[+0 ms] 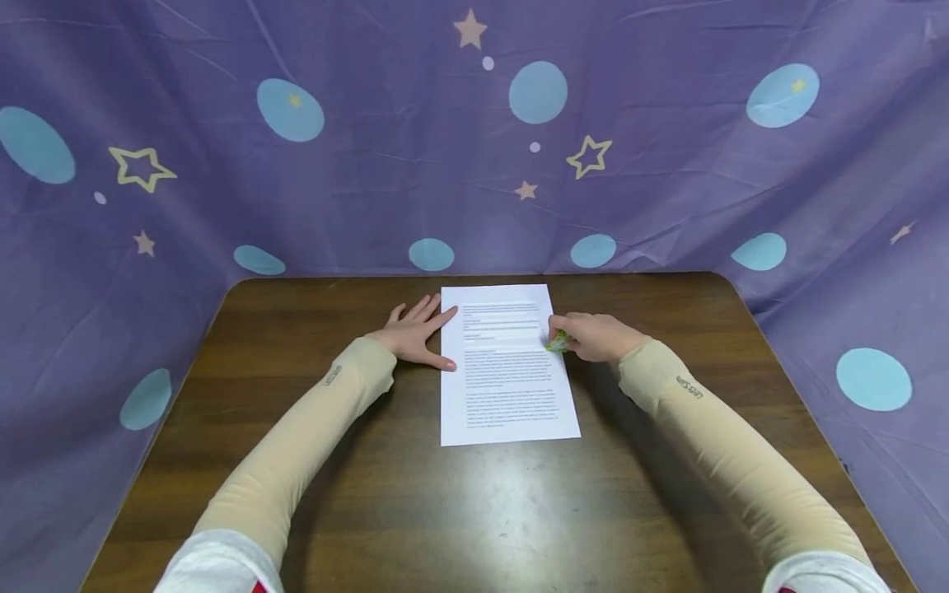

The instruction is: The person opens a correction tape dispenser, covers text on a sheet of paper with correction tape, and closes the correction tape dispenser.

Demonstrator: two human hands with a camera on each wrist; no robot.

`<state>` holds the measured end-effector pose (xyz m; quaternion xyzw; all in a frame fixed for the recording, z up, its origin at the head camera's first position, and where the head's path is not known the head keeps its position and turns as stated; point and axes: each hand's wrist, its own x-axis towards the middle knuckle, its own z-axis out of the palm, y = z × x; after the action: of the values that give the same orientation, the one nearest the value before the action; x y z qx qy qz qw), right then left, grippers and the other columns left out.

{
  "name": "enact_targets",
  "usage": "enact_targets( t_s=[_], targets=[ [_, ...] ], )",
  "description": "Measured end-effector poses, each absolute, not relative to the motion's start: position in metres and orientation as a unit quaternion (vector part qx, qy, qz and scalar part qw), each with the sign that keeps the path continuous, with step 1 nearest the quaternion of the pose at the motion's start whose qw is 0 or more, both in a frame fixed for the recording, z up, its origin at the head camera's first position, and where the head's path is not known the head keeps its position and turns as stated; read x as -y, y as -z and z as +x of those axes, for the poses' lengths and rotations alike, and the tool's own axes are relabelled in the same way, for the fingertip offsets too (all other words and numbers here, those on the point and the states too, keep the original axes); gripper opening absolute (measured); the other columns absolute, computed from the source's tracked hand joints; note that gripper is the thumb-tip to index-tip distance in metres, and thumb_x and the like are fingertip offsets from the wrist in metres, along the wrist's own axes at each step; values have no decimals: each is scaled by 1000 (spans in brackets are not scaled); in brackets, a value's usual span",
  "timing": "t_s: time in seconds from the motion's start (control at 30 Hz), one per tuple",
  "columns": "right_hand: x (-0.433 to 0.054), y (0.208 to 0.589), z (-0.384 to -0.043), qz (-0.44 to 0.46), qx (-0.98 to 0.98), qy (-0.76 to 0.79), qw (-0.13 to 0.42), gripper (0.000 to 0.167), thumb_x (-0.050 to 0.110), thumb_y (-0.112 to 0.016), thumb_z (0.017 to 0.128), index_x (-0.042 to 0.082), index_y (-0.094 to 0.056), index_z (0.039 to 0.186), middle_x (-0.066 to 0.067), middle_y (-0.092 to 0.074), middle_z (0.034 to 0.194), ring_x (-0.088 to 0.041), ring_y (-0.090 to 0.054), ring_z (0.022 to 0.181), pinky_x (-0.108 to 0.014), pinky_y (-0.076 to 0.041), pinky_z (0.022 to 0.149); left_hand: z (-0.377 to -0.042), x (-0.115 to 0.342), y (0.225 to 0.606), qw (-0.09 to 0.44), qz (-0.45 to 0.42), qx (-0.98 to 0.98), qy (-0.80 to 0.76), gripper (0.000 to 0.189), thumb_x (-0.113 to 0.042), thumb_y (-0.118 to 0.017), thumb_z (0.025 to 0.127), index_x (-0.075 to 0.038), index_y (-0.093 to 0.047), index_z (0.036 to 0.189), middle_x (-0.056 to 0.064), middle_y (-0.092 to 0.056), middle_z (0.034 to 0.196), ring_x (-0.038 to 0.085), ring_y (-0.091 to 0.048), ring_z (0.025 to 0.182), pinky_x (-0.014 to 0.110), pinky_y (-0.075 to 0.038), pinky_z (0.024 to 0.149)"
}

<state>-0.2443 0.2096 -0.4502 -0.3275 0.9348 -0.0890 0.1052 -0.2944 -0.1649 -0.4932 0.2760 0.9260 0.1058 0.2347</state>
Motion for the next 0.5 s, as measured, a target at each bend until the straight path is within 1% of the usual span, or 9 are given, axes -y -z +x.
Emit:
enact_targets(
  t_s=[0.1, 0.2, 0.3, 0.37, 0.5],
  targets=[
    [-208, 447, -245, -323, -935, 88, 116, 18, 2, -66, 98, 17, -63, 108, -6, -67, 96, -22, -57, 79, -42, -52, 69, -297, 165, 496, 234, 276, -926, -110, 126, -84, -69, 76, -32, -1, 169, 8, 18, 174, 28, 17, 160, 66, 8, 121],
    [-204, 443, -246, -324, -934, 97, 118, 21, 0, -63, 97, 17, -63, 109, -7, -68, 99, -22, -57, 80, -42, -51, 70, -298, 165, 497, 234, 275, -925, -114, 126, -84, -69, 76, -34, -1, 169, 8, 18, 174, 28, 17, 160, 66, 7, 121],
    [-198, 441, -246, -329, -931, 107, 117, 24, -2, -61, 97, 17, -63, 111, -8, -71, 106, -22, -59, 82, -42, -51, 71, -299, 166, 498, 232, 275, -927, -109, 126, -85, -68, 76, -34, -1, 169, 8, 19, 174, 27, 17, 160, 66, 7, 121],
    [-193, 440, -246, -333, -929, 111, 118, 25, -2, -61, 97, 17, -63, 113, -9, -71, 110, -21, -60, 84, -42, -52, 73, -298, 166, 498, 232, 274, -927, -107, 126, -85, -68, 76, -34, -1, 169, 7, 19, 174, 27, 17, 160, 66, 7, 121],
    [-182, 441, -247, -335, -926, 113, 131, 25, 0, -61, 98, 18, -63, 117, -10, -71, 112, -22, -61, 86, -42, -53, 75, -297, 166, 496, 235, 273, -926, -111, 125, -84, -69, 76, -34, -1, 169, 7, 19, 174, 27, 17, 160, 66, 7, 121]
  ],
)
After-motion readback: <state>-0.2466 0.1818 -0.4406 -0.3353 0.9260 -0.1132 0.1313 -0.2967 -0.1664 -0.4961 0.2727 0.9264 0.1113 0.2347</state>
